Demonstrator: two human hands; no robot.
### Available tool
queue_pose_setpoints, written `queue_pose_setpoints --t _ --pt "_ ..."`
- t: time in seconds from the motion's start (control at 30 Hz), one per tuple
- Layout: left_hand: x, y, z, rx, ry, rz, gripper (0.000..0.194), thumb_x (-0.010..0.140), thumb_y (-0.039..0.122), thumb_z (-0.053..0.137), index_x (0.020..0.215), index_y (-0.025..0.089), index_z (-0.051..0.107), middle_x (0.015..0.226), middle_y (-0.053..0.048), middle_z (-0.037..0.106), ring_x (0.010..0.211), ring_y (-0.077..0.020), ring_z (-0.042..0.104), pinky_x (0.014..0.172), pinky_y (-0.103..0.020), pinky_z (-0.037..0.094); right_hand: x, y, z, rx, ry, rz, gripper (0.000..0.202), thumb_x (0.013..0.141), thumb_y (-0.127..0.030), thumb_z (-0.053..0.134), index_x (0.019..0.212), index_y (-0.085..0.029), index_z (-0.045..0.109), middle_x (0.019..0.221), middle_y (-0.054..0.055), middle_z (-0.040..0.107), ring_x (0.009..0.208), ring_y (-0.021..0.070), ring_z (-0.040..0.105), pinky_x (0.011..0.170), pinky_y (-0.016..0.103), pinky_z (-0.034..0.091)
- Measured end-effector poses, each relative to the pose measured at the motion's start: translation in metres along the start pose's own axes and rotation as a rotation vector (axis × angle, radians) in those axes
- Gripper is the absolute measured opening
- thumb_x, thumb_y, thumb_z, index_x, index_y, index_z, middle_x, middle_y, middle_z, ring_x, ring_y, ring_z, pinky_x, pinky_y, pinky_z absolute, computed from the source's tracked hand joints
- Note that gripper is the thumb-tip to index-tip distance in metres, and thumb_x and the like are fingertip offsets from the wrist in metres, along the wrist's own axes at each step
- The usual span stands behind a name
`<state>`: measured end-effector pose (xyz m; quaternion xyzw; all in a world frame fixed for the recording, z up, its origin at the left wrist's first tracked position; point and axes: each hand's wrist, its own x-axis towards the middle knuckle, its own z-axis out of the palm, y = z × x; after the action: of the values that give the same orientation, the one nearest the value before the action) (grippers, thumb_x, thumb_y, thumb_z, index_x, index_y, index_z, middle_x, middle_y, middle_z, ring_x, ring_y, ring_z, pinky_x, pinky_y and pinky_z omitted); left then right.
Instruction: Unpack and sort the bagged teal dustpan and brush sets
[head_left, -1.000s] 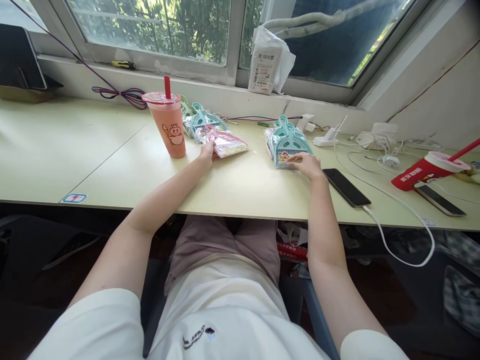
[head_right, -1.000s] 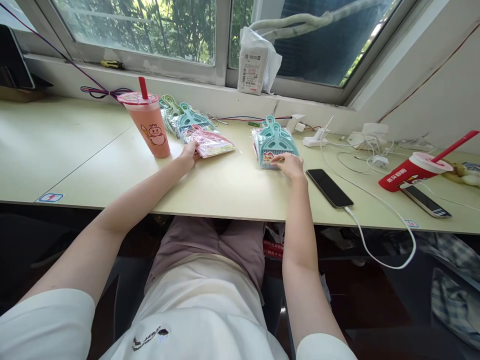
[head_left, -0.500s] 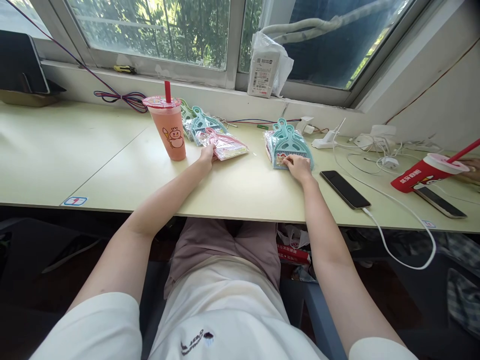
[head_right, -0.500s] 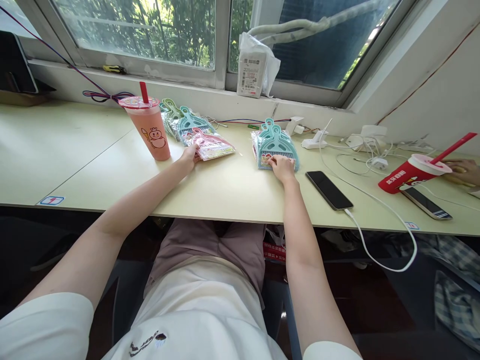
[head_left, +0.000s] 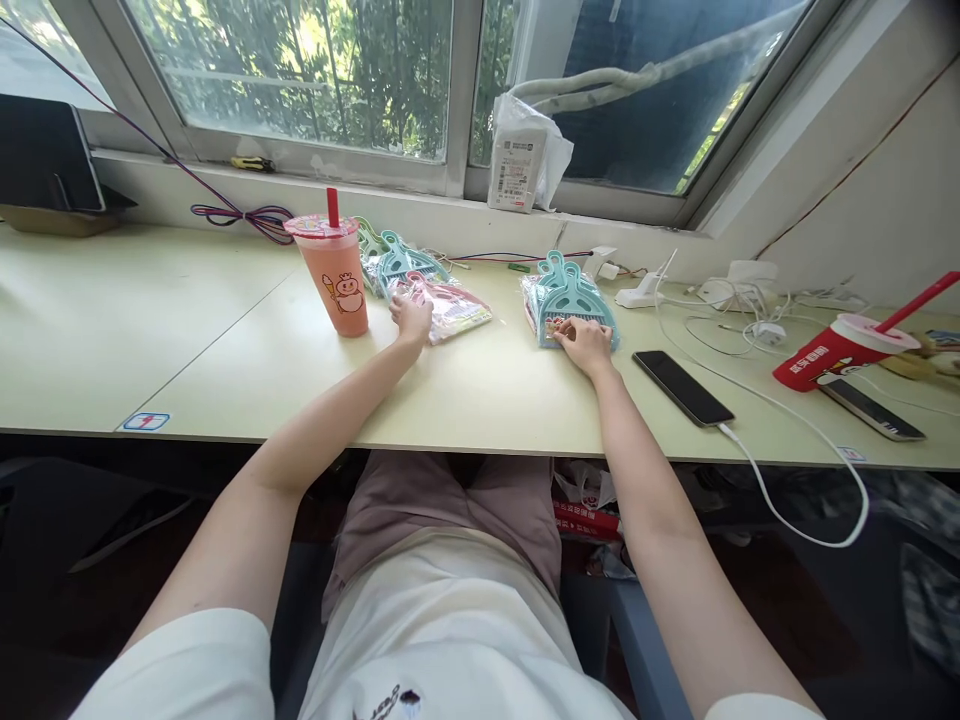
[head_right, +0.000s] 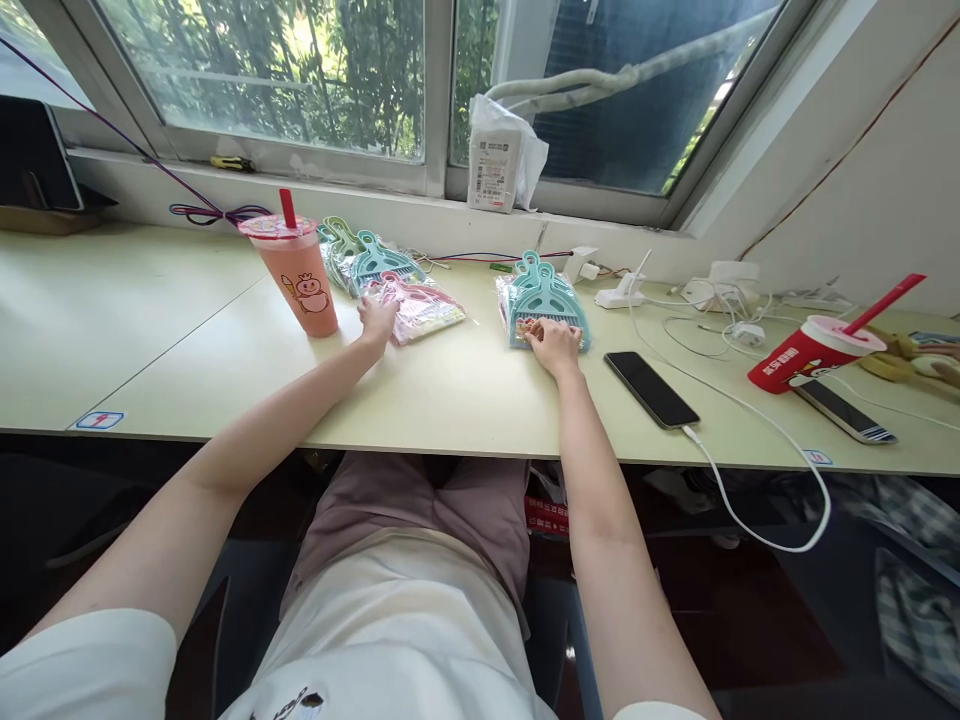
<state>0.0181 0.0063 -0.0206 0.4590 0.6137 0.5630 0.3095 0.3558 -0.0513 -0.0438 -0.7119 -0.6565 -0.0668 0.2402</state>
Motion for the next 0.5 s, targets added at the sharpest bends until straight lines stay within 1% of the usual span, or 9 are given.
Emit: queue_pose_setpoints --t 0.07,0.1,0.13,0.17,0.23,0.3,0.33,0.4,0.5 --pt "-0.014 0.008 -0.002 0.228 0.046 0.239 0.072 0.085 0.017 0.063 0.152 0.015 0.041 0.168 -0.022 0.03 0.161 -0.0361 0.022 0.131 -0.053 0.023 0.0 -0.001 0.001 -0.005 0.018 0.015 0.018 0.096 -0.04 0.059 0.092 -0.023 0.066 0.112 0.011 0.075 0.117 0.0337 0.056 0.103 0.049 0.031" --pt "-0.023 0.012 -0.001 0.306 0.025 0.396 0.069 0.087 0.017 0.059 0.154 0.017 0.041 0.171 -0.018 0.028 0.162 -0.0334 0.019 0.132 -0.051 0.02 0.0 -0.001 0.002 -0.007 0.03 0.021 0.019 0.095 -0.041 0.06 0.092 -0.023 0.067 0.115 0.012 0.074 0.118 0.0337 0.055 0.104 0.05 0.031" --pt "-0.034 0.017 0.001 0.38 -0.031 0.582 0.064 0.089 0.016 0.053 0.152 0.019 0.044 0.17 -0.015 0.032 0.162 -0.0307 0.022 0.132 -0.05 0.02 0.0 -0.001 0.002 -0.008 0.044 0.026 0.019 0.095 -0.041 0.061 0.092 -0.024 0.068 0.117 0.012 0.073 0.119 0.0337 0.054 0.106 0.051 0.03" --pt "-0.045 0.021 0.005 0.456 -0.121 0.764 0.059 0.091 0.014 0.048 0.15 0.021 0.049 0.167 -0.014 0.039 0.16 -0.0288 0.027 0.132 -0.05 0.021 0.0 -0.002 0.003 -0.008 0.055 0.032 0.019 0.094 -0.041 0.062 0.093 -0.024 0.069 0.119 0.012 0.072 0.119 0.0337 0.053 0.107 0.052 0.03" --pt "-0.067 0.027 0.021 0.639 -0.422 1.102 0.049 0.094 0.012 0.042 0.138 0.02 0.061 0.156 -0.013 0.054 0.151 -0.0273 0.042 0.128 -0.048 0.029 0.0 -0.002 0.003 0.0 0.065 0.047 0.02 0.094 -0.042 0.063 0.093 -0.024 0.071 0.12 0.012 0.071 0.121 0.0339 0.052 0.111 0.055 0.028" --pt "-0.088 0.03 0.047 0.824 -0.694 1.355 0.042 0.096 0.014 0.039 0.125 0.015 0.07 0.141 -0.016 0.066 0.141 -0.0288 0.053 0.124 -0.047 0.034 0.001 -0.001 0.002 0.02 0.053 0.061 0.02 0.094 -0.042 0.063 0.095 -0.025 0.073 0.123 0.012 0.07 0.123 0.0339 0.051 0.113 0.056 0.027" --pt "-0.096 0.03 0.061 0.896 -0.762 1.436 0.041 0.097 0.015 0.038 0.119 0.012 0.073 0.132 -0.019 0.07 0.134 -0.0296 0.057 0.121 -0.046 0.036 0.002 -0.001 0.001 0.031 0.042 0.07 0.02 0.094 -0.042 0.063 0.096 -0.025 0.073 0.125 0.012 0.069 0.125 0.034 0.051 0.114 0.056 0.027" --pt "-0.107 0.03 0.091 0.931 -0.795 1.547 0.043 0.098 0.013 0.037 0.118 0.009 0.074 0.127 -0.021 0.071 0.13 -0.0295 0.06 0.119 -0.045 0.036 0.003 0.0 -0.001 0.05 0.017 0.081 0.02 0.095 -0.041 0.062 0.098 -0.025 0.074 0.128 0.011 0.068 0.128 0.0337 0.051 0.115 0.055 0.028" --pt "-0.111 0.028 0.123 0.877 -0.717 1.55 0.046 0.096 0.01 0.039 0.129 0.009 0.071 0.136 -0.021 0.068 0.135 -0.0298 0.057 0.12 -0.047 0.034 0.003 -0.001 -0.003 0.054 -0.009 0.082 0.02 0.098 -0.036 0.057 0.098 -0.025 0.073 0.129 0.011 0.068 0.129 0.0334 0.05 0.117 0.056 0.027"
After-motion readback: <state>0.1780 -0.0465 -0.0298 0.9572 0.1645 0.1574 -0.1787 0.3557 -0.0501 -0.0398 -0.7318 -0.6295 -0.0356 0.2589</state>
